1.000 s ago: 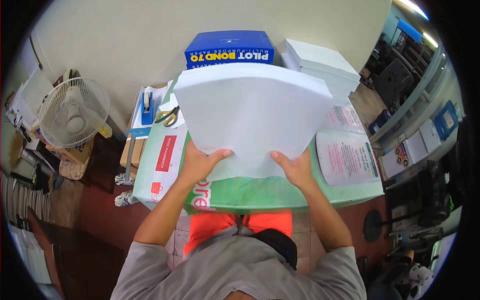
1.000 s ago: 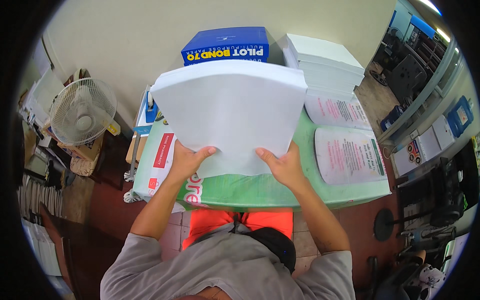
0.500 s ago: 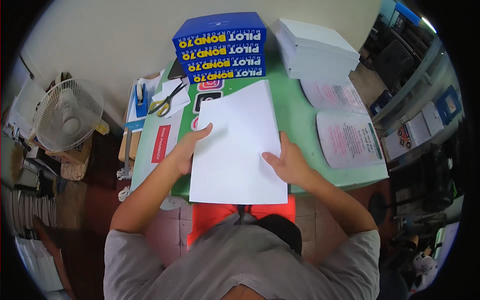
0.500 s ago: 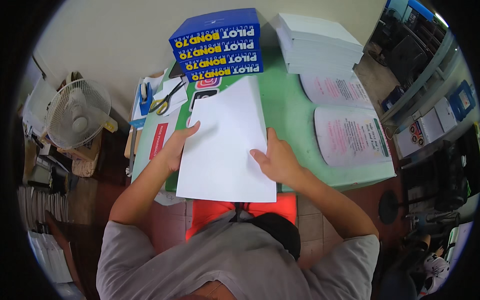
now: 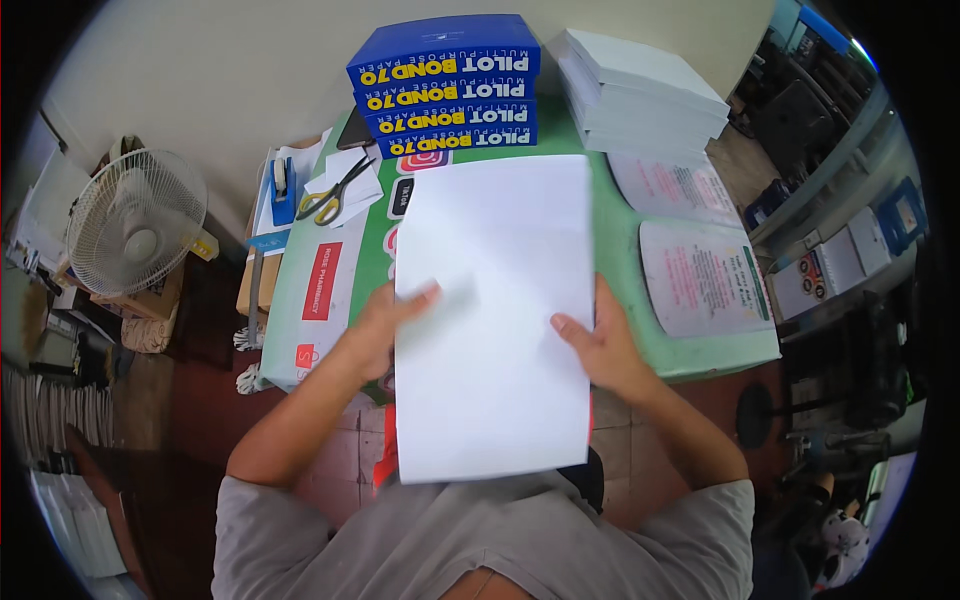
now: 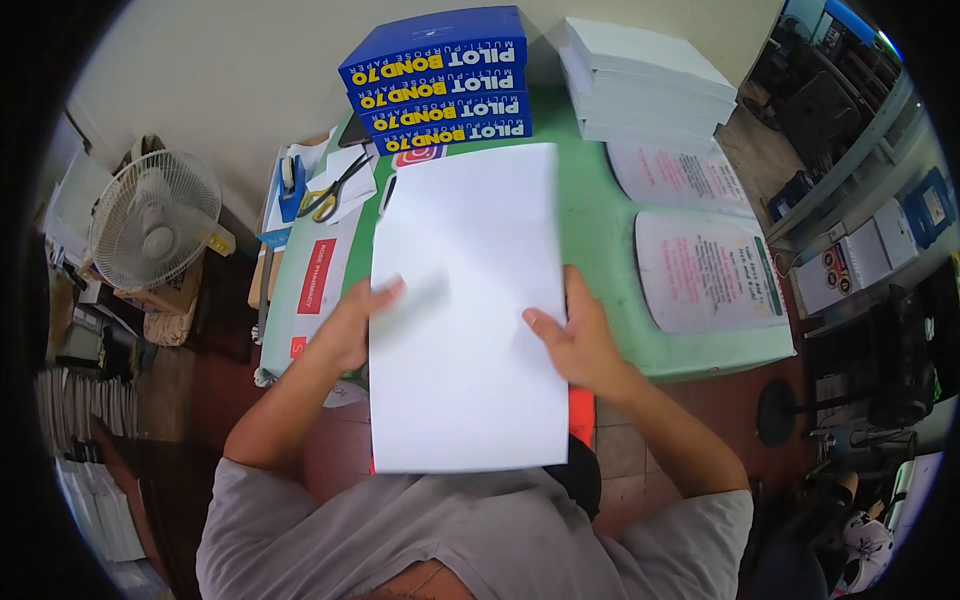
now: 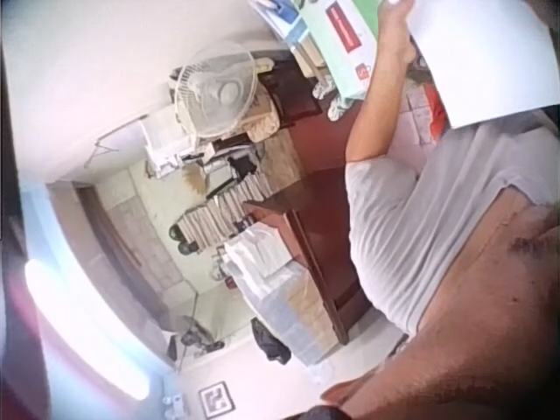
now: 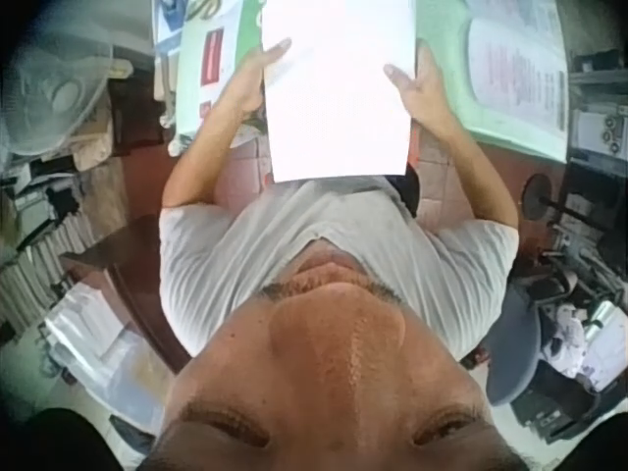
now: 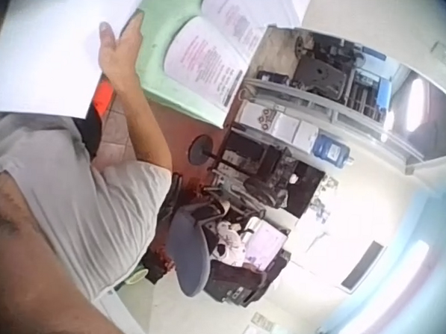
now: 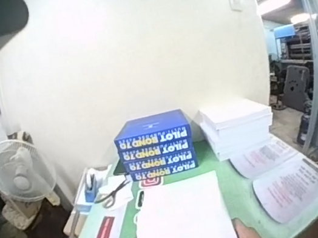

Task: Counting or flipping through a stack of white paper on a green table.

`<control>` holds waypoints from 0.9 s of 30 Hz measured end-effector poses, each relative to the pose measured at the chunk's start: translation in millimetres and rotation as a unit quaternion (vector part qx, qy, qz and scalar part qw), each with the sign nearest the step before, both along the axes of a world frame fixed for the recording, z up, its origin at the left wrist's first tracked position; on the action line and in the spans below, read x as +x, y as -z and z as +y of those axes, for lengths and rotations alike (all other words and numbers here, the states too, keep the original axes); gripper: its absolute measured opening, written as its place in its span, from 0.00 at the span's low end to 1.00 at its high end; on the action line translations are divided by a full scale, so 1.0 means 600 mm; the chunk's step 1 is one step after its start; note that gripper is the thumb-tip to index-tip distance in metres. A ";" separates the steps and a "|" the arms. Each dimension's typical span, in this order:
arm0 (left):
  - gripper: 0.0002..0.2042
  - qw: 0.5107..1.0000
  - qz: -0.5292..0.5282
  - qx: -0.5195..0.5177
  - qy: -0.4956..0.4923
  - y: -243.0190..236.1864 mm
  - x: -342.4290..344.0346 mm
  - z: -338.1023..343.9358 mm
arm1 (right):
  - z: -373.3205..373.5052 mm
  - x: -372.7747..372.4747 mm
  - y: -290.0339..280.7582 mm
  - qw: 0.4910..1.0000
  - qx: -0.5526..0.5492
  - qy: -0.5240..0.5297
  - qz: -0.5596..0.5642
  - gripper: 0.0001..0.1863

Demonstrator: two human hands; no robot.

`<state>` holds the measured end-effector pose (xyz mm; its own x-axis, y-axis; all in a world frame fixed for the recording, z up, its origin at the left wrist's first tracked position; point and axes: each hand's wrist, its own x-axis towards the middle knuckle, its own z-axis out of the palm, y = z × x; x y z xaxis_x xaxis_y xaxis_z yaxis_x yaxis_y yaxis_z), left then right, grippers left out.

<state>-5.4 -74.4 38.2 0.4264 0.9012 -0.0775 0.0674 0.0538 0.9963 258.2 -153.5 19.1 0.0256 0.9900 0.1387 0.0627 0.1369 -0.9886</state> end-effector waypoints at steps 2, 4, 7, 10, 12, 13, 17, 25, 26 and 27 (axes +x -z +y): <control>0.33 0.943 -0.029 -0.314 -0.104 -0.014 0.003 0.009 | -0.019 -0.008 -0.008 0.969 0.043 0.011 -0.242 0.29; 0.31 0.963 0.009 -0.247 -0.105 0.023 0.004 -0.002 | -0.018 -0.008 -0.002 0.982 0.035 -0.011 -0.183 0.30; 0.26 0.988 -0.105 -0.048 -0.104 0.020 0.006 -0.009 | 0.006 -0.005 -0.050 0.979 -0.135 -0.020 0.154 0.33; 0.24 0.987 -0.127 0.031 -0.089 -0.007 0.021 0.029 | 0.014 0.005 -0.057 0.991 -0.079 -0.015 0.108 0.34; 0.24 0.987 -0.102 -0.044 -0.115 -0.029 0.038 0.055 | 0.024 0.009 -0.038 0.988 -0.102 -0.005 0.114 0.34; 0.24 0.989 -0.069 -0.081 -0.101 -0.025 0.036 0.077 | 0.032 0.010 -0.031 0.979 -0.170 -0.017 0.111 0.34; 0.24 0.960 -0.041 -0.276 -0.040 0.004 0.014 0.087 | 0.052 0.020 -0.041 0.923 -0.347 -0.027 0.168 0.31; 0.28 0.954 0.137 -0.262 0.042 -0.047 -0.019 0.054 | -0.034 -0.058 -0.008 0.936 -0.058 0.001 -0.346 0.30; 0.33 0.959 0.166 -0.217 0.073 -0.036 -0.026 0.061 | -0.043 -0.070 -0.026 0.896 -0.091 -0.016 -0.434 0.30; 0.33 0.959 0.166 -0.217 0.073 -0.019 -0.031 0.065 | -0.049 -0.075 -0.025 0.900 -0.035 -0.005 -0.435 0.32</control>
<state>-24.2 -35.6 49.6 0.4328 0.6863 -0.5845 0.4155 0.4236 0.8050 213.3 -183.1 34.2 -0.0720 0.9966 0.0393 0.8158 0.0815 -0.5726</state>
